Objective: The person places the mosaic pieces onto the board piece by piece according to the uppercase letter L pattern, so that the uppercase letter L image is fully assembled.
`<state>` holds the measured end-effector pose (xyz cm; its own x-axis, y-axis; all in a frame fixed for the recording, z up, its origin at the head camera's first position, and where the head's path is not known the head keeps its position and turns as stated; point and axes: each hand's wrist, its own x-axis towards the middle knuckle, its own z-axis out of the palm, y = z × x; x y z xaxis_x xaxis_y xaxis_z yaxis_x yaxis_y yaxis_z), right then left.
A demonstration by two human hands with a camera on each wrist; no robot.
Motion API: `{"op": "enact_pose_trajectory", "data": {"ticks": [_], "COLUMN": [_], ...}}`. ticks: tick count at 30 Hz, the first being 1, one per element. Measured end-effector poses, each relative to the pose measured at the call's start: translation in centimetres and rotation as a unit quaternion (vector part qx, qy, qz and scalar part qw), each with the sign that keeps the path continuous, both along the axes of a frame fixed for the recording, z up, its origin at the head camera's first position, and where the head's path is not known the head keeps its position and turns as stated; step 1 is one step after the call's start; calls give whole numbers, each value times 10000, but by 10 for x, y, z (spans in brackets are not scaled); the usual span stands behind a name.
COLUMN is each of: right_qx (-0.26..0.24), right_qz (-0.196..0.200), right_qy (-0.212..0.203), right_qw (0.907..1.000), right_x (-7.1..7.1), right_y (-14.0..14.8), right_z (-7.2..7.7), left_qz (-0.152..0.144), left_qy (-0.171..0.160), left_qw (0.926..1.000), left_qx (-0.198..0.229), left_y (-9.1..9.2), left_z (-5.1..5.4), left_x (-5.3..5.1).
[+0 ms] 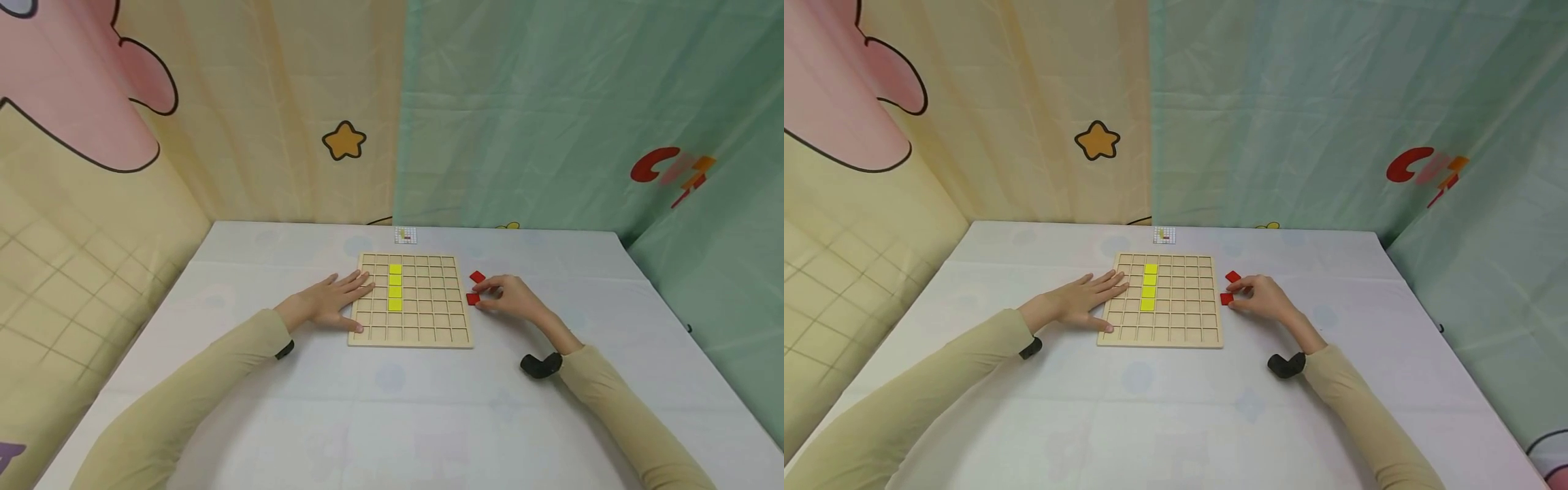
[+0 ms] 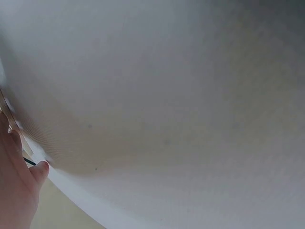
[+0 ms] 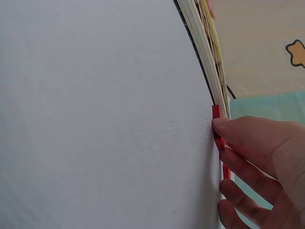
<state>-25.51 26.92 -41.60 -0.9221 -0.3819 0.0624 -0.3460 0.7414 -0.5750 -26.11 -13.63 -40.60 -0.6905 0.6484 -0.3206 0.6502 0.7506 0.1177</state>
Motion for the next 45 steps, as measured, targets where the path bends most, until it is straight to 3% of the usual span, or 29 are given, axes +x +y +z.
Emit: {"op": "enact_pose_trajectory", "data": {"ticks": [11, 19, 30, 45], "right_qx": [263, 672, 376, -20], "right_qz": [302, 31, -208, 103], "right_qy": [85, 394, 430, 473], "right_qw": [9992, 9970, 9981, 9988], "right_x": [-1, 5, 10, 10], "right_y": [0, -1, -13, -63], "right_z": [3, 1, 13, 16], "left_qz": [5, -39, -3, 33], "left_qy": [33, 9, 7, -30], "left_qw": [10000, 10000, 10000, 9999], "left_qx": [3, 23, 83, 102], "left_y": [0, 0, -2, -2], "left_z": [-2, -4, -3, -2], "left_x": [-1, -2, -1, -1]}}
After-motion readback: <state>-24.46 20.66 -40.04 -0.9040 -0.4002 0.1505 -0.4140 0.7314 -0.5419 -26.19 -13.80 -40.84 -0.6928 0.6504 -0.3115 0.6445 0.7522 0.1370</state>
